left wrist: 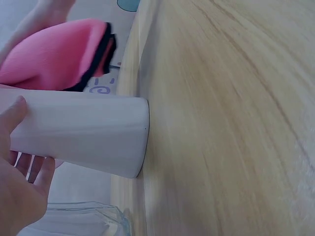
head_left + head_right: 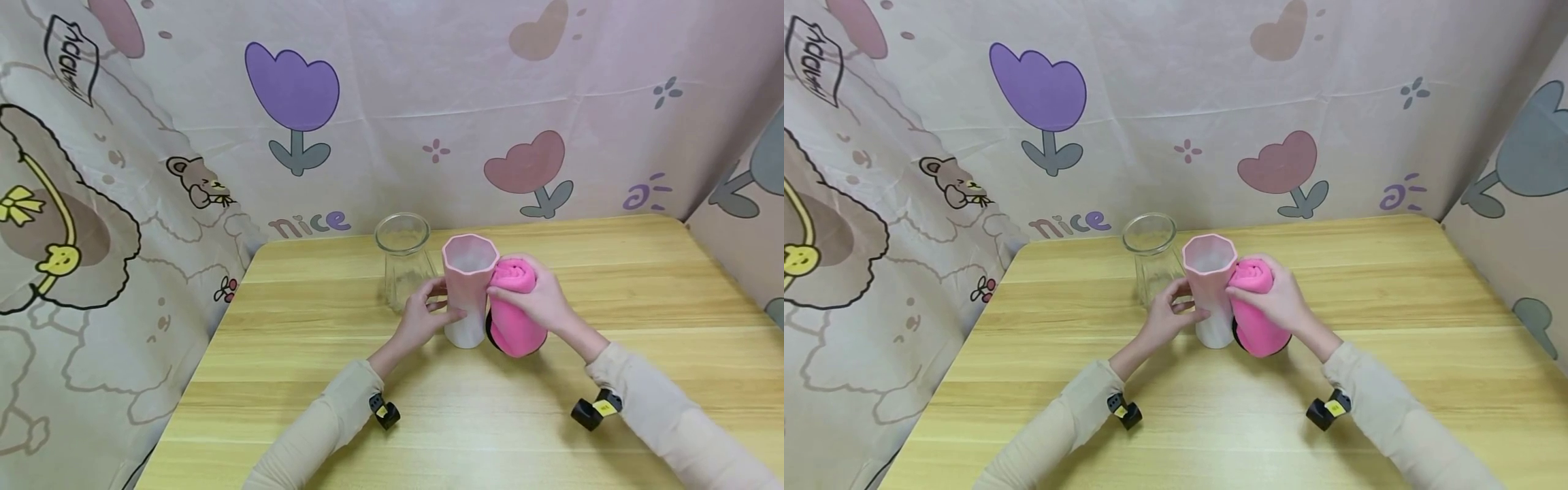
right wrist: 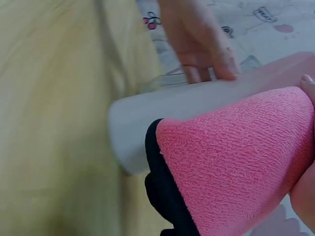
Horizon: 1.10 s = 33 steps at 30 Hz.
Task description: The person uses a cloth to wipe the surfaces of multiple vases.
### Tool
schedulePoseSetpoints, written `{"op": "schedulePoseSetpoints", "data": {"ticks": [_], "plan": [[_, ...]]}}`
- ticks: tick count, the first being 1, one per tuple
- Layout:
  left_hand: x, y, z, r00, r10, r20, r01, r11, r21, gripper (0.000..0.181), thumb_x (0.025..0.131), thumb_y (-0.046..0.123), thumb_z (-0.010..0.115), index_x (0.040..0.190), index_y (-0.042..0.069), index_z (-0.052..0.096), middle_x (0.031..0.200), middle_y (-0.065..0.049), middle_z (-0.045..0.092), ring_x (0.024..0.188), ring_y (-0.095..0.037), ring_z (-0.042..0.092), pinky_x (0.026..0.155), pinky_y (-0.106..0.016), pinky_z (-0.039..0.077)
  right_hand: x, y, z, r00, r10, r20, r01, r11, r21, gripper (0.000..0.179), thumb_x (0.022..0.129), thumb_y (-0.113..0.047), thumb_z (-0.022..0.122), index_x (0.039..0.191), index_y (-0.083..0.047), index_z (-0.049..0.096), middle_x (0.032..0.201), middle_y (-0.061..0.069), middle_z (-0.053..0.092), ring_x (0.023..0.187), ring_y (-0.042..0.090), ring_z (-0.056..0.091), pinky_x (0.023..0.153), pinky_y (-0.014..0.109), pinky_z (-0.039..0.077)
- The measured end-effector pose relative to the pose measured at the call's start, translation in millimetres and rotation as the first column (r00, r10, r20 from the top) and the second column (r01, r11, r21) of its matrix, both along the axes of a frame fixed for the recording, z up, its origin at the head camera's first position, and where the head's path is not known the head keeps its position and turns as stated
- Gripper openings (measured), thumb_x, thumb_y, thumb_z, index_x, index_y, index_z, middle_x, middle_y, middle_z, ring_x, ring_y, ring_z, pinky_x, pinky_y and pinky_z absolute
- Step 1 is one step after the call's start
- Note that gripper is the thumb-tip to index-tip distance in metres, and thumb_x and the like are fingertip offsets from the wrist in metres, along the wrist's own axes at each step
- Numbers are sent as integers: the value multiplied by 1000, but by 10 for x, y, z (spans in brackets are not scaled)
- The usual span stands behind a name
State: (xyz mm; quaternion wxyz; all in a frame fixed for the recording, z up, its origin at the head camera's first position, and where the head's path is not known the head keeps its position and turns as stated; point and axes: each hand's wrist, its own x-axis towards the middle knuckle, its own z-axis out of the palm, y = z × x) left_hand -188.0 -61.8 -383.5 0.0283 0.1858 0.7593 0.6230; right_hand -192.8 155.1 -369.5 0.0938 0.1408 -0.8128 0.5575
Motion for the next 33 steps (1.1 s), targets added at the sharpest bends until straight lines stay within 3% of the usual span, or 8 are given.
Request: {"op": "schedulePoseSetpoints", "data": {"ticks": [10,17,20,22,24,27,30,33], "plan": [[-7,-10,-8,1000,-5,3,5,1000,14,56,73,0,73,123,-3,48,115,-18,54,107,-29,52,90,-36,48,-8,-17,301,990,-27,-138,15,997,-82,46,68,1,76,109,3,55,93,-18,59,86,1,56,74,12,48],[31,4,9,999,6,-35,-6,1000,-12,56,74,2,72,123,-4,45,117,-19,52,107,-31,51,90,-39,48,-13,0,287,989,-35,-144,19,994,-112,46,67,3,76,108,4,55,93,-17,59,86,2,56,75,13,48],[70,49,17,997,40,-59,-41,999,-17,59,74,3,73,123,-4,42,118,-20,51,107,-32,50,91,-41,47,-9,28,255,990,-56,-126,43,993,-107,45,68,1,76,109,2,56,93,-16,59,86,2,56,75,12,48],[53,92,-78,992,97,-80,-98,995,-17,63,72,9,76,124,0,41,119,-15,51,107,-29,50,90,-41,47,-7,52,232,991,-69,-114,58,993,-102,45,68,0,76,109,1,56,92,-17,59,86,1,56,75,12,48],[32,141,-181,979,176,-106,-180,983,-28,67,69,17,79,123,4,42,118,-10,50,105,-26,50,89,-39,48,-6,77,207,991,-79,-103,69,993,-95,45,69,-1,76,109,1,56,92,-16,59,85,1,56,74,11,47],[-2,220,-335,936,307,-172,-323,943,-78,74,62,31,83,120,9,42,115,-3,49,101,-22,49,86,-36,48,-9,115,163,992,-85,-92,77,993,-86,44,70,-2,76,109,0,56,91,-17,59,84,1,56,73,11,48],[32,306,-335,890,398,-222,-436,885,-161,80,57,41,83,117,10,40,112,-3,46,99,-20,46,83,-32,46,-14,141,128,993,-85,-87,78,994,-80,43,70,-3,76,109,-1,56,91,-16,59,84,1,56,72,11,48],[52,390,-330,864,446,-233,-494,839,-227,83,55,48,82,115,11,38,109,-1,43,97,-18,45,78,-27,43,-20,153,103,992,-87,-90,81,995,-63,43,71,-4,76,108,-1,56,90,-16,59,83,1,56,71,11,48]]}}
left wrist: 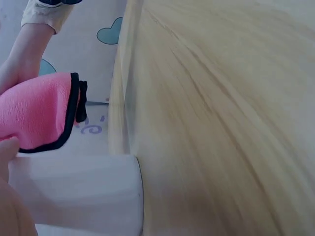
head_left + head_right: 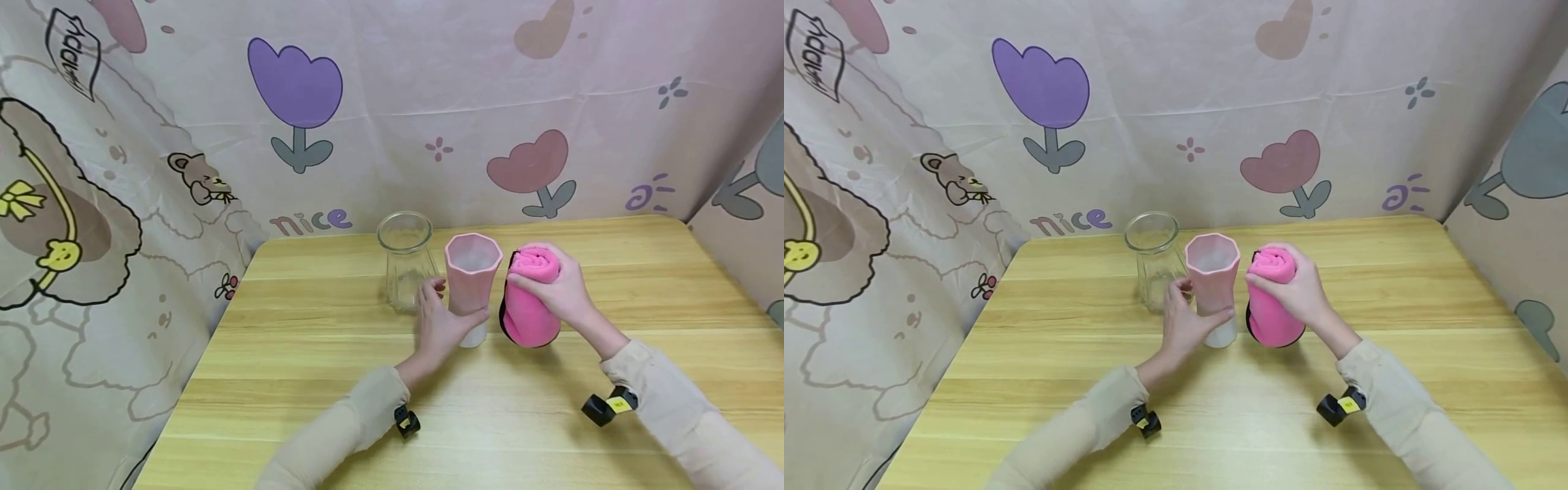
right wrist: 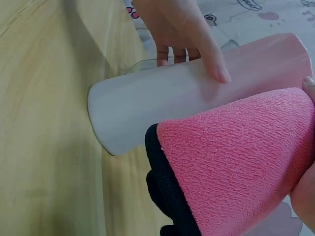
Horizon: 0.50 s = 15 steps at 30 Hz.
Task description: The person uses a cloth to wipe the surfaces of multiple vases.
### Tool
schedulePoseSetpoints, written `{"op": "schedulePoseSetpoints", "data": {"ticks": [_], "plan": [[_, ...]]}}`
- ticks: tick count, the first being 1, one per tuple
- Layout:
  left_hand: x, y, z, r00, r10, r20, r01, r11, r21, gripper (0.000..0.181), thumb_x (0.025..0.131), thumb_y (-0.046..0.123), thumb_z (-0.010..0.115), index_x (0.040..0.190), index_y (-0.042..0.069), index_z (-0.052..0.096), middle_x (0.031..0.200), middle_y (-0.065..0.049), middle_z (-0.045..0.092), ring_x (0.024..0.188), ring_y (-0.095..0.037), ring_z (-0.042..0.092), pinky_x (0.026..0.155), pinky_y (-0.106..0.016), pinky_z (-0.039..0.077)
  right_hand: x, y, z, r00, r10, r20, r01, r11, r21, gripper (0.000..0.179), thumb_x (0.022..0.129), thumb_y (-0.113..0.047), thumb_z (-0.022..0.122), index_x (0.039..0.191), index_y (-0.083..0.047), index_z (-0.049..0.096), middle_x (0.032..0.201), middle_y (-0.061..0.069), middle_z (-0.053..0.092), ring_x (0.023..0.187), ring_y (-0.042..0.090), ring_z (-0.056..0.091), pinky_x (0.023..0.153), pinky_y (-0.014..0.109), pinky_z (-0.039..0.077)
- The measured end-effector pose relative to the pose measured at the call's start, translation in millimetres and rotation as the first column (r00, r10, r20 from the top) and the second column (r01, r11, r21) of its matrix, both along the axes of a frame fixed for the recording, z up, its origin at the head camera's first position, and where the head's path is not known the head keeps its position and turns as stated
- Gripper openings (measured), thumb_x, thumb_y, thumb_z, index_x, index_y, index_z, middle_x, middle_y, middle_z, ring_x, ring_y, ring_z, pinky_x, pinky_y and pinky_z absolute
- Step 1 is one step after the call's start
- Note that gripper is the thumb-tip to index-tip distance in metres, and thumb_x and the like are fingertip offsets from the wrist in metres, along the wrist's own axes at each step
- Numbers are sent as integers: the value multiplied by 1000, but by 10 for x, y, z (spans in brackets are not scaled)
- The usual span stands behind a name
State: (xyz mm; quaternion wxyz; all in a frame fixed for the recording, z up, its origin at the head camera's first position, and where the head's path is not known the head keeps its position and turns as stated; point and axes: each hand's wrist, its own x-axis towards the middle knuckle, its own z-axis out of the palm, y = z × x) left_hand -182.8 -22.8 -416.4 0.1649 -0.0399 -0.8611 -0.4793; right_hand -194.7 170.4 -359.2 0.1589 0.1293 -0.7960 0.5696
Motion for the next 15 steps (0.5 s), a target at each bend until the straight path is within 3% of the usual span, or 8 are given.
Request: {"op": "schedulePoseSetpoints", "data": {"ticks": [4,8,12,15], "plan": [[6,77,5,999,34,28,-34,999,-15,79,56,48,81,112,13,38,105,2,42,93,-14,46,72,-23,42,3,15,-27,1000,-6,10,6,999,40,44,71,-6,76,109,1,56,90,-17,58,83,0,55,71,10,47],[5,80,0,999,29,28,-29,1000,0,73,58,46,81,109,15,40,102,4,44,89,-10,46,70,-23,43,14,29,-36,999,-14,31,12,998,58,45,71,-8,76,110,0,55,90,-18,57,82,-1,55,71,10,47],[-17,33,-17,999,-35,13,34,997,62,69,58,40,83,108,13,44,101,3,47,89,-11,47,72,-25,44,22,48,-32,999,-25,49,22,998,66,45,71,-9,76,110,-1,55,90,-18,57,82,-2,55,71,10,47],[-59,-28,-36,992,-128,14,124,980,156,66,60,32,83,111,12,48,103,1,51,92,-16,49,76,-27,46,25,58,-27,998,-17,63,13,998,69,45,72,-10,76,111,-1,55,90,-18,57,83,-2,55,71,10,47]]}}
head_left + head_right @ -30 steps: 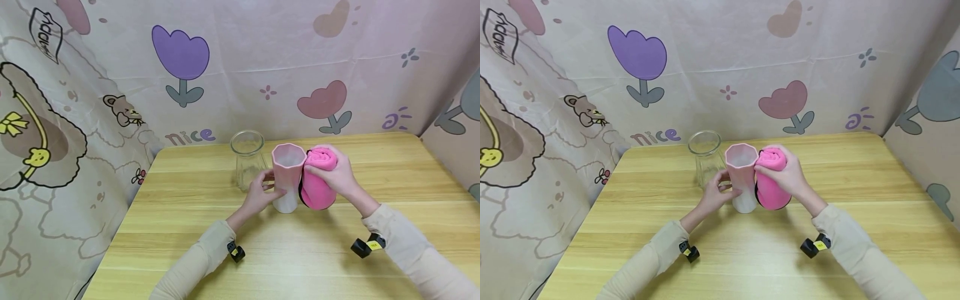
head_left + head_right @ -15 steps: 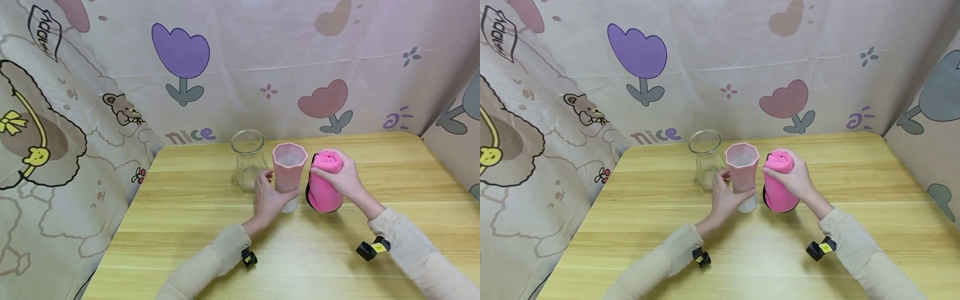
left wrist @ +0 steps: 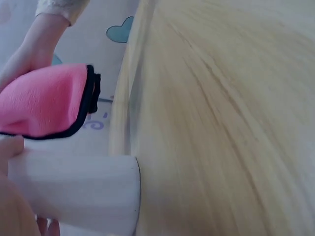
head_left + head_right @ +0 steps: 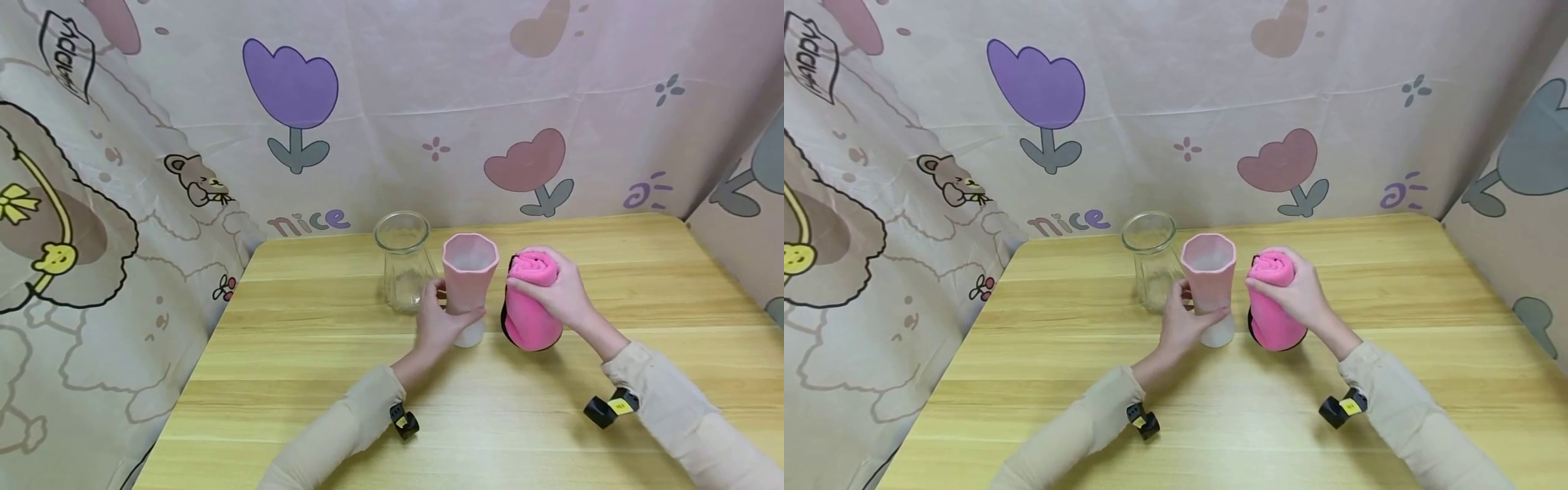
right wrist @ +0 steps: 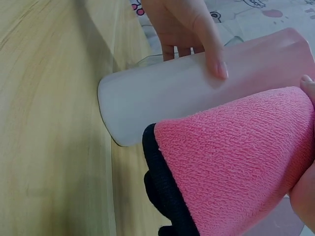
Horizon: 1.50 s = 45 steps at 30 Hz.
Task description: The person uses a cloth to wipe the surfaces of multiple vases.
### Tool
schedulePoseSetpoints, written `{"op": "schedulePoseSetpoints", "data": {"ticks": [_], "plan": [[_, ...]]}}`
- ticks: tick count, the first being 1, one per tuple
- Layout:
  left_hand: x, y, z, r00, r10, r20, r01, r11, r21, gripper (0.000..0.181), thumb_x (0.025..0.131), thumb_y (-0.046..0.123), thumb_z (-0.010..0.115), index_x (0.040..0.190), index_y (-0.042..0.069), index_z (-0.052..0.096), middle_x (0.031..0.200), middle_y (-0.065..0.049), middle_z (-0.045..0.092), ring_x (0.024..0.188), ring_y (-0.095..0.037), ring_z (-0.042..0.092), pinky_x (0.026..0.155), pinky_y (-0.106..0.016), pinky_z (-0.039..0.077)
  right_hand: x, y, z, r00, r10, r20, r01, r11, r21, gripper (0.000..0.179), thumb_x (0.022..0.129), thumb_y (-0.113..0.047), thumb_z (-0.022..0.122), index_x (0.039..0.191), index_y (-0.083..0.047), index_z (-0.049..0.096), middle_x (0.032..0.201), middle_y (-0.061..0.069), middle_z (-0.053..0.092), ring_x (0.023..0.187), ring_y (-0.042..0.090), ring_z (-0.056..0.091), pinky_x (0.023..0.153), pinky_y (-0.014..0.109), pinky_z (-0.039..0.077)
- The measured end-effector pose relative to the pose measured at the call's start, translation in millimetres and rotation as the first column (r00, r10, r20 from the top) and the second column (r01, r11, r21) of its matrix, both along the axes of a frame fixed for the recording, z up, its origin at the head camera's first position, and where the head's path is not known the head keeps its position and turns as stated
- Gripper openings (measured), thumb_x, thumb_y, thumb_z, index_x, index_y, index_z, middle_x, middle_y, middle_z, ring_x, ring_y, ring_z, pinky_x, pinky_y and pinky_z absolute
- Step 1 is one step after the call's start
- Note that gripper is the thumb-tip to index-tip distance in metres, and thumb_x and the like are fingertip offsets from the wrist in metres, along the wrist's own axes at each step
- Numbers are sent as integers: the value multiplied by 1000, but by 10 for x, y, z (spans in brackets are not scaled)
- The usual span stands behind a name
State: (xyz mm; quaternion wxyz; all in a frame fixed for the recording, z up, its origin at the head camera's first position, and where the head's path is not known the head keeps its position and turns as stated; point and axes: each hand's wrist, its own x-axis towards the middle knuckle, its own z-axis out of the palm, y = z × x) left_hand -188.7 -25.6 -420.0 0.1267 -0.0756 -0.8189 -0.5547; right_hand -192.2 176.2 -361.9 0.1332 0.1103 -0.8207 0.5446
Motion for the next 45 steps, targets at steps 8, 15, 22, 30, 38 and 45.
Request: {"op": "schedulePoseSetpoints", "data": {"ticks": [8,15,22,30,38,45], "plan": [[-176,-202,6,958,-255,131,236,961,148,61,65,15,81,120,10,54,114,-5,57,105,-20,53,88,-31,48,1,26,-21,1000,15,16,-16,1000,13,44,73,-12,76,110,-1,55,90,-16,58,82,-1,55,70,10,48],[-239,-368,191,851,-489,190,445,865,232,59,73,-4,71,126,-3,47,125,-20,51,114,-30,50,98,-36,42,7,46,-52,999,30,20,-30,999,19,44,73,-12,76,110,-3,56,90,-13,59,82,0,56,69,11,49],[-318,-468,343,718,-663,213,621,748,234,60,76,-12,63,132,-8,39,133,-23,43,120,-32,45,102,-34,38,11,35,-91,998,49,42,-49,999,20,44,73,-12,76,110,-3,56,89,-14,59,82,0,56,69,13,50],[-294,-470,336,756,-631,175,595,774,219,61,75,-10,66,131,-8,39,134,-23,42,124,-30,40,106,-35,32,12,33,-142,997,56,59,-59,997,43,44,73,-13,76,110,-4,55,91,-11,58,81,1,56,69,14,50],[-98,-378,378,897,-438,64,421,889,180,60,68,-5,74,122,-8,48,124,-22,51,116,-31,47,101,-37,38,19,-25,73,996,6,-86,-4,1000,25,49,69,-6,78,111,-2,55,95,-15,56,87,1,53,74,12,46],[-40,-353,347,923,-385,24,373,907,192,53,69,-5,74,117,-7,51,117,-20,52,111,-30,51,94,-33,46,-28,-142,263,986,53,-158,-59,998,-32,49,65,1,78,109,-1,57,94,-15,58,87,5,55,74,14,47]]}}
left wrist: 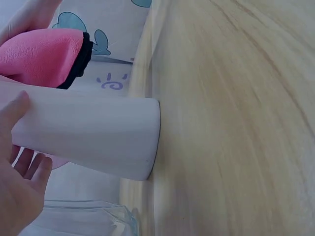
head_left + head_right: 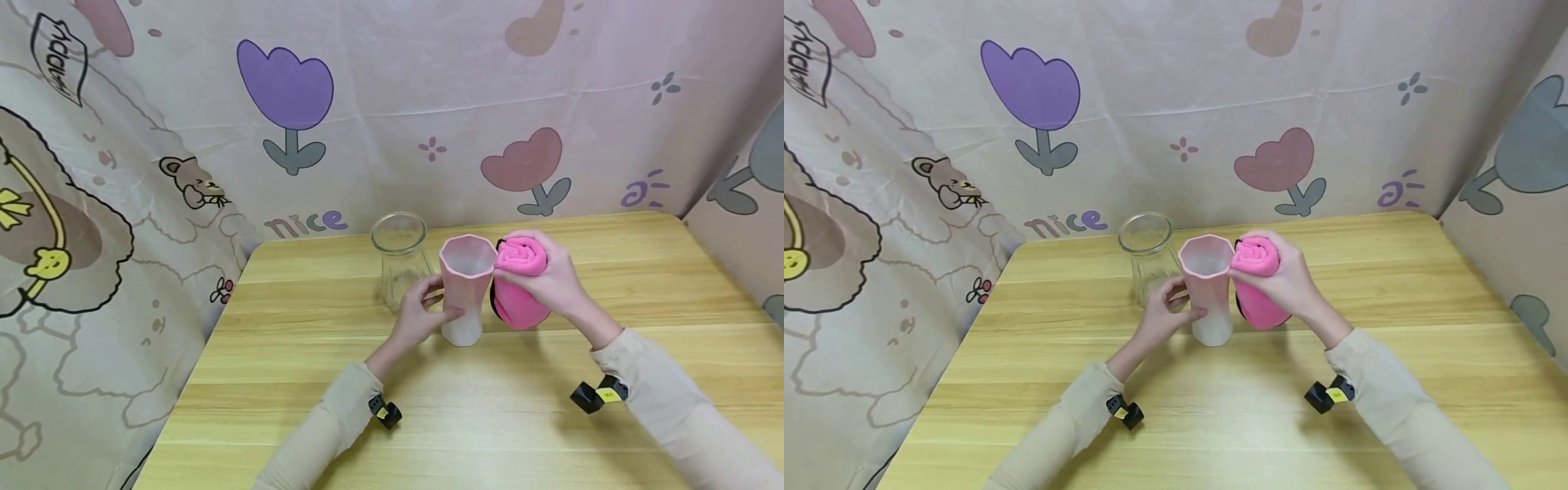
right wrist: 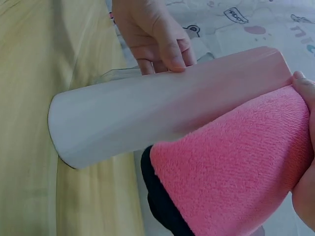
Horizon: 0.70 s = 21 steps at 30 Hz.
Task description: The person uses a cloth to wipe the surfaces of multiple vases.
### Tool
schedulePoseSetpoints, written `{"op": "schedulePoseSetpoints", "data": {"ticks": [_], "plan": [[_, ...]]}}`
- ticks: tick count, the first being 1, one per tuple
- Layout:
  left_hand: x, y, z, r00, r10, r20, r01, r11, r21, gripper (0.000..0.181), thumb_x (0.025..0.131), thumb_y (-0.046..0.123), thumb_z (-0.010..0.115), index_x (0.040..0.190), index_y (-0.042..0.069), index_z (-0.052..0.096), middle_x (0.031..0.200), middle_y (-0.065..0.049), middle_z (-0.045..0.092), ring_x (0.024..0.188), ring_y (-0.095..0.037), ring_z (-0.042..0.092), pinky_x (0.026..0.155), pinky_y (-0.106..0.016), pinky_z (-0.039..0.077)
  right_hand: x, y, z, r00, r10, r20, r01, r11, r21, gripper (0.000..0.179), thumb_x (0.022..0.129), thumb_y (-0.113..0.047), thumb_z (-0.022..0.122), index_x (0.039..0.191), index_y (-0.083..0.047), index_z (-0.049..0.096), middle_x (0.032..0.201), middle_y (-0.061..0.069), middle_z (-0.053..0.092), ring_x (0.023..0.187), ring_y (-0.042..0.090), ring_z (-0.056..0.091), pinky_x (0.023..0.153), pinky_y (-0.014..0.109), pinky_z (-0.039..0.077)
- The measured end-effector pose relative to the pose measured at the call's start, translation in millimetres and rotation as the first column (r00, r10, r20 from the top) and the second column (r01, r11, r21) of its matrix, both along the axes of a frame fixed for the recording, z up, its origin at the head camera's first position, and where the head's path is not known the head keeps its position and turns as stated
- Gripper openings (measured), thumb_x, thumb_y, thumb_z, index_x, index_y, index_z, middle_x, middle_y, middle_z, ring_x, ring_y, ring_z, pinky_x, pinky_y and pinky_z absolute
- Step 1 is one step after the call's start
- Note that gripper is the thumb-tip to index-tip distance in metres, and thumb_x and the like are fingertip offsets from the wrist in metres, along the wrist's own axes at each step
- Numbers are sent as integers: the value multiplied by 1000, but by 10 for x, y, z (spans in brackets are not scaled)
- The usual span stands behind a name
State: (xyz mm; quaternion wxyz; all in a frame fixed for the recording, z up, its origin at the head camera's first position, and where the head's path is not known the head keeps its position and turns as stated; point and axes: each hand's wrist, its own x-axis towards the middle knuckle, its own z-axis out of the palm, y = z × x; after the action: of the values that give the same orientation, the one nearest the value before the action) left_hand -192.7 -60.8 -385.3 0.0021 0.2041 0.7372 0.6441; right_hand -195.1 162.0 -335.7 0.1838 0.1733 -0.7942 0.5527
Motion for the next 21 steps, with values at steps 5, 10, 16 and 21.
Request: {"op": "schedulePoseSetpoints", "data": {"ticks": [5,10,16,21], "plan": [[23,1,15,1000,-6,-5,6,1000,2,52,71,-5,73,118,-9,50,116,-22,52,109,-31,52,92,-33,47,-21,-11,-75,999,47,18,-47,999,-12,49,65,5,77,108,1,56,94,-15,58,87,5,55,74,14,48],[30,4,4,1000,1,-10,-1,1000,-4,53,71,-4,73,119,-9,50,118,-22,52,110,-31,52,91,-32,48,-30,-20,-259,991,85,104,-89,996,30,49,68,-1,77,112,-1,55,97,-8,60,88,1,55,75,15,48],[36,6,-19,1000,1,-9,-1,1000,6,53,72,-4,72,119,-9,49,118,-22,52,110,-31,51,92,-31,47,-61,-43,-555,966,151,209,-173,981,91,50,71,-10,77,114,0,54,101,14,63,87,4,58,75,21,51],[33,7,-16,1000,3,0,-3,1000,12,54,72,-4,72,120,-9,48,119,-22,51,111,-32,51,92,-31,47,-91,-37,-719,944,197,265,-241,960,145,54,73,-18,76,119,-3,52,104,12,62,88,15,59,75,27,53]]}}
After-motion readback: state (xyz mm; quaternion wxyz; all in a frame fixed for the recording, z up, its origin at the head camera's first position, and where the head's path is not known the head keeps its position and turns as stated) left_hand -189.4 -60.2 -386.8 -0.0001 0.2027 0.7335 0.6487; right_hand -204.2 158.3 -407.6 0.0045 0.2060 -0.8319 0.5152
